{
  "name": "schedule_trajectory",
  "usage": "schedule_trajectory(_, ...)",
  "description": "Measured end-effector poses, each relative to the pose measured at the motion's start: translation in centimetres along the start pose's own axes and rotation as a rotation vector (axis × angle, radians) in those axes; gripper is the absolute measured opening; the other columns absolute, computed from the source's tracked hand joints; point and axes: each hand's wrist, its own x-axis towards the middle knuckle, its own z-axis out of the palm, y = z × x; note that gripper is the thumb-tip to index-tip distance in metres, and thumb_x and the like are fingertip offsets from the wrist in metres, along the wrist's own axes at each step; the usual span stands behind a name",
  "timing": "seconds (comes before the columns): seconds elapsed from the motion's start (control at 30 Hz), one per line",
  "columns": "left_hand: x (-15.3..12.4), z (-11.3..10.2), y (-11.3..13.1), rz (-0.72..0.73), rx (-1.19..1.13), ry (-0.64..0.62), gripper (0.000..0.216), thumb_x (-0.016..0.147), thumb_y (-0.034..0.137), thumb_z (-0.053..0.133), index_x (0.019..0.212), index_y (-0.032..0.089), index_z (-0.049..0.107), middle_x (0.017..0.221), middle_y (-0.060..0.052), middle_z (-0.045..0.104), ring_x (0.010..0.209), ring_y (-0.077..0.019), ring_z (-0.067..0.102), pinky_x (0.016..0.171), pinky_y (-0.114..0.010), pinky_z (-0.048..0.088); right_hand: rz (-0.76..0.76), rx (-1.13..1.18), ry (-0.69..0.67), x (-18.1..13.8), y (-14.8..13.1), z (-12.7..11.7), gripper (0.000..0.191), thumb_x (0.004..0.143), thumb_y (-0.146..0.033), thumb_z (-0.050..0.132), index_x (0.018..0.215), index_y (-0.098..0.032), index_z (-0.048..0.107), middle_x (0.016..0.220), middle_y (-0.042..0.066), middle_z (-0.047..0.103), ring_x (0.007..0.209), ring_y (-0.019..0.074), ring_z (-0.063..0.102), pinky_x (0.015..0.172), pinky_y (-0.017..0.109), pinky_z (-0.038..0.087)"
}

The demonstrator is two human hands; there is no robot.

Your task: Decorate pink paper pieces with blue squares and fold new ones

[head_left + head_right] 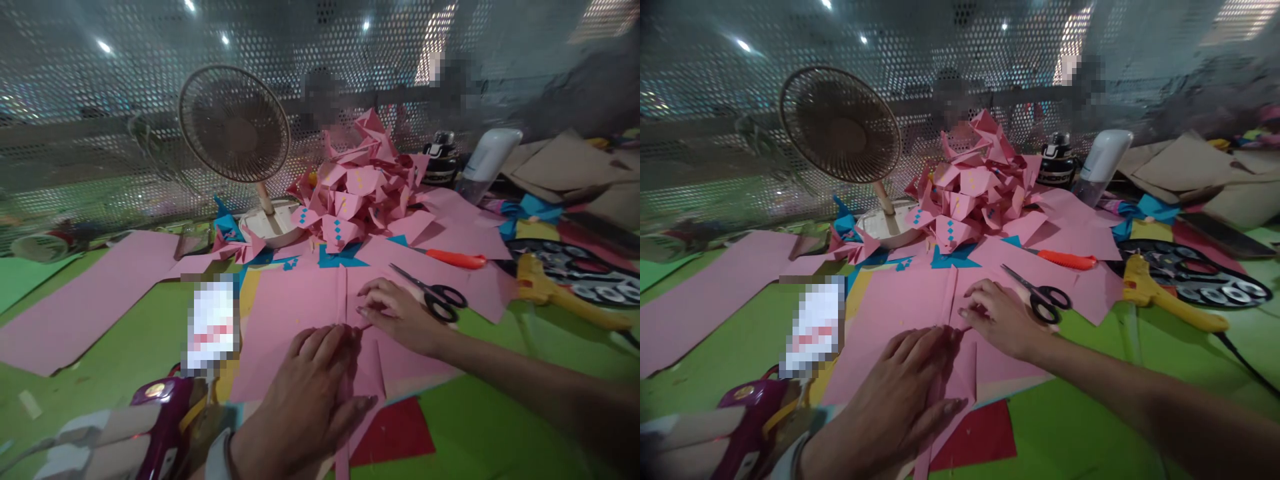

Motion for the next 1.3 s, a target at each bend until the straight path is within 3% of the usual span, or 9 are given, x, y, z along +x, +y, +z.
schedule_trajectory(0.17,-0.1,0.1,0.1,-0.007,-0.008,-0.006,0.055,0.086,0.055,0.038,0.130,0.022,0.041,0.130,-0.009,0.044,0.114,-0.0276,0.040,0.100,-0.046,0.030,0.010,-0.061,0.004,0.0,0.0,0.2,0.020,0.085,-0.031,0.051,0.069,-0.021,0.056,0.102,0.003,0.055,0.090,0.0163,0.054,0.081,0.036,0.043)
schedule_trajectory(0.7,0.2,-0.2,0.0,0.013,-0.044,0.042,0.051,0.085,0.054,0.041,0.125,0.021,0.045,0.128,-0.009,0.046,0.111,-0.0275,0.042,0.094,-0.044,0.031,0.044,-0.193,0.039,-0.2,-0.8,0.4,0.011,0.084,-0.032,0.053,0.082,-0.021,0.051,0.097,0.003,0.055,0.085,0.0168,0.052,0.080,0.035,0.041)
schedule_trajectory(0.9,0.4,0.0,-0.1,0.017,-0.030,0.049,0.061,0.084,0.055,0.043,0.134,0.020,0.034,0.128,-0.009,0.046,0.112,-0.0272,0.041,0.094,-0.043,0.029,0.020,-0.208,0.032,-0.3,-0.7,0.3,0.009,0.084,-0.031,0.053,0.084,-0.022,0.053,0.094,0.002,0.054,0.086,0.0174,0.051,0.081,0.036,0.040)
schedule_trajectory(1.03,0.6,0.0,0.0,0.022,-0.050,0.061,0.055,0.084,0.056,0.043,0.127,0.022,0.043,0.125,-0.008,0.048,0.108,-0.0263,0.042,0.092,-0.042,0.030,0.023,-0.142,0.044,0.0,-0.1,0.5,0.008,0.083,-0.028,0.054,0.081,-0.021,0.053,0.093,0.003,0.055,0.082,0.0161,0.052,0.078,0.034,0.042)
schedule_trajectory(1.2,0.6,0.0,0.1,0.024,-0.049,0.062,0.054,0.084,0.056,0.044,0.126,0.023,0.043,0.124,-0.007,0.048,0.106,-0.0259,0.043,0.091,-0.043,0.031,0.056,0.021,0.075,0.5,0.7,0.6,0.005,0.083,-0.019,0.049,0.079,-0.020,0.053,0.087,0.002,0.056,0.081,0.0144,0.053,0.072,0.029,0.044)
schedule_trajectory(1.3,0.6,0.0,0.1,0.023,-0.040,0.072,0.054,0.084,0.057,0.043,0.125,0.023,0.044,0.124,-0.008,0.048,0.106,-0.0266,0.044,0.090,-0.043,0.031,0.056,0.089,0.065,0.4,0.8,0.7,0.006,0.084,-0.022,0.049,0.080,-0.020,0.054,0.088,0.002,0.055,0.080,0.0137,0.054,0.072,0.028,0.045)
